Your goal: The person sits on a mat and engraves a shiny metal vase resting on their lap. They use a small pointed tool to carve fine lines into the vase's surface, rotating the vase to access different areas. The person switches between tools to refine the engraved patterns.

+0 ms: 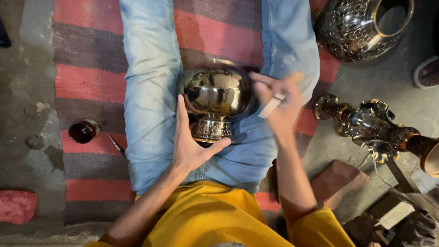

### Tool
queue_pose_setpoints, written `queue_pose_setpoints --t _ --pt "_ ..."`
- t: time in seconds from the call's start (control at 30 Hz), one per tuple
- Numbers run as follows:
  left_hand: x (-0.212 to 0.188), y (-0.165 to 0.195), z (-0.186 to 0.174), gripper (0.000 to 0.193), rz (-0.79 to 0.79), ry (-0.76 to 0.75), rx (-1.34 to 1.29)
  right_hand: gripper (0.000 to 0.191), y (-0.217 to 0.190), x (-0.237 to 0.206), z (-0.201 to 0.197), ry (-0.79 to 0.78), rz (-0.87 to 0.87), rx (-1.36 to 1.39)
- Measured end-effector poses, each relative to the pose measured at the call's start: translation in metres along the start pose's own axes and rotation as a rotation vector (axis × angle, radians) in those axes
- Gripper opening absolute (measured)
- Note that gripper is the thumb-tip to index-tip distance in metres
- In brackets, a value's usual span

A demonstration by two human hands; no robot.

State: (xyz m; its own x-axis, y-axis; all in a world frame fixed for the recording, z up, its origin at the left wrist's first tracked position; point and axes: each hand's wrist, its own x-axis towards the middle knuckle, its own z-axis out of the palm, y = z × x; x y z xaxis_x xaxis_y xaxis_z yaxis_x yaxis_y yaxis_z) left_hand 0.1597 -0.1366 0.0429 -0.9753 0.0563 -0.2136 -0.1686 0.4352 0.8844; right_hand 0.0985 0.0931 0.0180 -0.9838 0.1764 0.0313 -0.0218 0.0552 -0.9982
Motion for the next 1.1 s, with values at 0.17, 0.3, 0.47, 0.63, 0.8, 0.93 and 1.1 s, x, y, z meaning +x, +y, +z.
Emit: queue_pose_setpoints --t 0.17,0.3,0.47,0.63,0.8,0.93,1.1 --pt "-0.008 -0.001 0.007 0.138 -0.016 0.05 0.027 0.037 -0.011 -0.066 -0.091 0.145 0.243 -0.424" --pt "-0.016 -0.003 0.014 0.135 -0.015 0.053 0.133 0.031 0.021 -0.125 -0.132 -0.015 0.429 -0.925" --pt "-0.024 -0.007 0.019 0.14 0.001 0.045 0.192 0.027 0.062 -0.154 -0.16 -0.001 0.659 -1.198" --pt "-0.02 -0.014 0.011 0.145 0.054 -0.016 0.235 0.035 0.058 -0.139 -0.154 0.062 0.64 -1.053" --pt "-0.019 -0.016 0.014 0.141 0.013 0.016 0.122 0.041 0.06 -0.093 -0.102 0.125 0.318 -0.943" --pt "-0.029 -0.009 0.02 0.136 0.157 0.13 0.278 0.028 0.057 -0.071 -0.072 0.203 0.214 -0.755" --pt "-0.032 -0.004 0.022 0.136 0.081 0.131 0.256 0.02 0.056 -0.065 -0.064 0.185 0.292 -0.68"
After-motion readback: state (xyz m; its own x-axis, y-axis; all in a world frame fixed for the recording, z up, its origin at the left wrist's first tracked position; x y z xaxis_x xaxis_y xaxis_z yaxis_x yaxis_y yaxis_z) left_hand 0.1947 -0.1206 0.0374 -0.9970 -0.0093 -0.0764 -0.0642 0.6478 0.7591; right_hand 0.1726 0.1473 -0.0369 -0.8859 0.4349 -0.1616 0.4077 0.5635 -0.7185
